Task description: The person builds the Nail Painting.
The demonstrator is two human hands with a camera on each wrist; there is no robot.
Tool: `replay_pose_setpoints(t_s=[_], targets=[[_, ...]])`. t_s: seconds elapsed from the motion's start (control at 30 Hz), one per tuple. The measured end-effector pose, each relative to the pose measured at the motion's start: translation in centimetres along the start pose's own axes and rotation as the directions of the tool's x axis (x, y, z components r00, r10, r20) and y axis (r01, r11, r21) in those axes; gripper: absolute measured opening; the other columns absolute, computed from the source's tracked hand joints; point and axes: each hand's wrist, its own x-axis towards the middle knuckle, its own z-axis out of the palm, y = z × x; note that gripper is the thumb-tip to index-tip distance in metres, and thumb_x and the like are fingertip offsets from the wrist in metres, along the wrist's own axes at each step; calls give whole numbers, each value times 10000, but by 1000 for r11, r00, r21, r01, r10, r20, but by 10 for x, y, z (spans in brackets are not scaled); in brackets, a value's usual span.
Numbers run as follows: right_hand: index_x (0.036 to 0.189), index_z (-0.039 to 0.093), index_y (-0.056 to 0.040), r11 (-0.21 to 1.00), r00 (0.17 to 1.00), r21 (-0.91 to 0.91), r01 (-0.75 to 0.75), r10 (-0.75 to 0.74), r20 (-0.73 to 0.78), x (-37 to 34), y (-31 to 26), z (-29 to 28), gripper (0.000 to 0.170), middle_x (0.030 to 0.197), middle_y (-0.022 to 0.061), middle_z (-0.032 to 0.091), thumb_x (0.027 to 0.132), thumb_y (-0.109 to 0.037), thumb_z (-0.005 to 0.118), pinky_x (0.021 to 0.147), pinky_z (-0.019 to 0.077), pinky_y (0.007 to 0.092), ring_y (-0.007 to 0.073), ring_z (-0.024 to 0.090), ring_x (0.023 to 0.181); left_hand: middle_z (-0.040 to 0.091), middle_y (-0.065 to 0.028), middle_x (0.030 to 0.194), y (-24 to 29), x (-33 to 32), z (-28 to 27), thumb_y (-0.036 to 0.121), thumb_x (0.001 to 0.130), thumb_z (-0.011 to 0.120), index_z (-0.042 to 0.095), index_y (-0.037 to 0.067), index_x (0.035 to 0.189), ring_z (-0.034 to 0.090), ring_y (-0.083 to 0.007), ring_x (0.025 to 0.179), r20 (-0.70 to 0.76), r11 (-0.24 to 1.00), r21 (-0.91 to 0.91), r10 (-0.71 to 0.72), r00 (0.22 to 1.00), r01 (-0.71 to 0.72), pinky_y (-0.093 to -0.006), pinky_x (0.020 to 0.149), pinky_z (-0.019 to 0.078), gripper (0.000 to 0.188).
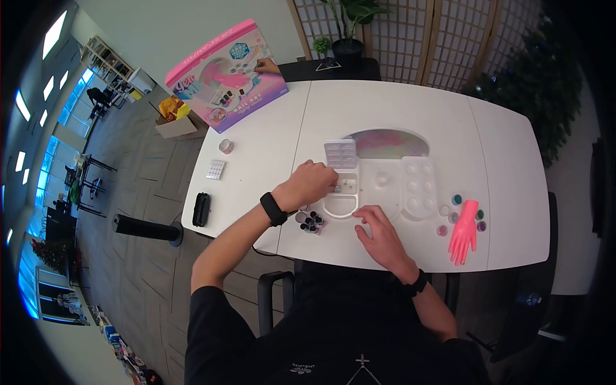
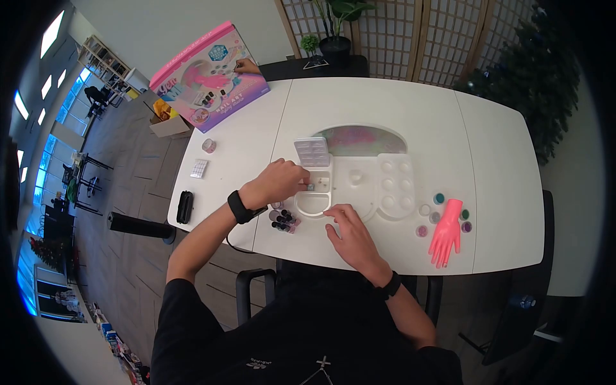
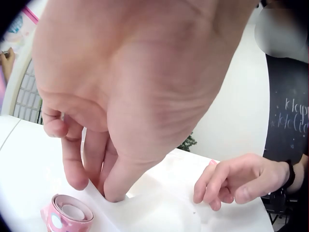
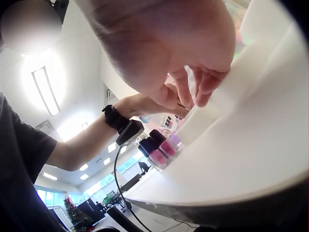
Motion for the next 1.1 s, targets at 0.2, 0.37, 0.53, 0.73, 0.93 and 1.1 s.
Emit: replay_pose_setpoints(t_s=[0.2, 0.37, 0.53, 0.73, 0.93, 1.1], targets=[[1326, 643, -31, 996, 999, -85, 32, -32, 0, 1, 2, 2, 300, 1338, 118, 589, 1035, -87, 690, 1001, 555, 397, 284, 671, 1096, 816, -147, 1007, 0, -2, -1, 97, 1013, 657, 829, 76, 1074, 773, -385, 946, -24, 999, -43, 28, 999, -29, -482, 916, 591, 184], [1359, 669, -8, 996, 1000, -88, 3, -1, 26, 1, -1, 0, 329, 1374, 128, 585, 1046, -106, 686, 1015, 552, 412, 307, 673, 1134, 800, -143, 1095, 7, -16, -29, 60, 1030, 621, 810, 68, 1113, 762, -369, 1016, -68, 988, -153, -31, 997, 20, -473, 909, 593, 206], [1401, 689, 9, 992, 999, -125, 3, 4, 52, 2, 0, 0, 370, 1400, 145, 577, 1055, -120, 682, 1042, 541, 419, 333, 666, 1188, 749, -132, 1161, -14, -42, -33, 57, 1022, 648, 784, 77, 1169, 740, -353, 1074, -49, 987, -138, -93, 995, 85, -465, 924, 589, 202], [1399, 693, 14, 991, 998, -133, 0, 8, 54, 2, -1, 0, 373, 1394, 149, 578, 1049, -116, 686, 1047, 539, 425, 335, 662, 1187, 672, -100, 1231, -17, -64, -14, 96, 983, 743, 767, 124, 1200, 734, -361, 1062, 10, 967, -235, -101, 995, 100, -476, 939, 584, 220], [1380, 698, 19, 991, 998, -135, -11, 19, 52, 2, -4, 0, 359, 1380, 148, 579, 1045, -109, 686, 1025, 545, 430, 328, 662, 1143, 657, -95, 1166, -20, -62, 6, 141, 972, 783, 781, 144, 1175, 734, -336, 1031, -33, 982, -184, -58, 998, 51, -463, 907, 593, 203], [1371, 703, 6, 998, 998, -29, -49, 50, 31, 2, -3, 0, 337, 1372, 133, 581, 1062, -126, 672, 1003, 548, 424, 310, 669, 1117, 654, -86, 1101, -22, -69, 6, 127, 971, 784, 802, 138, 1103, 733, -320, 974, -202, 990, -144, -28, 979, -1, -448, 843, 592, 134]])
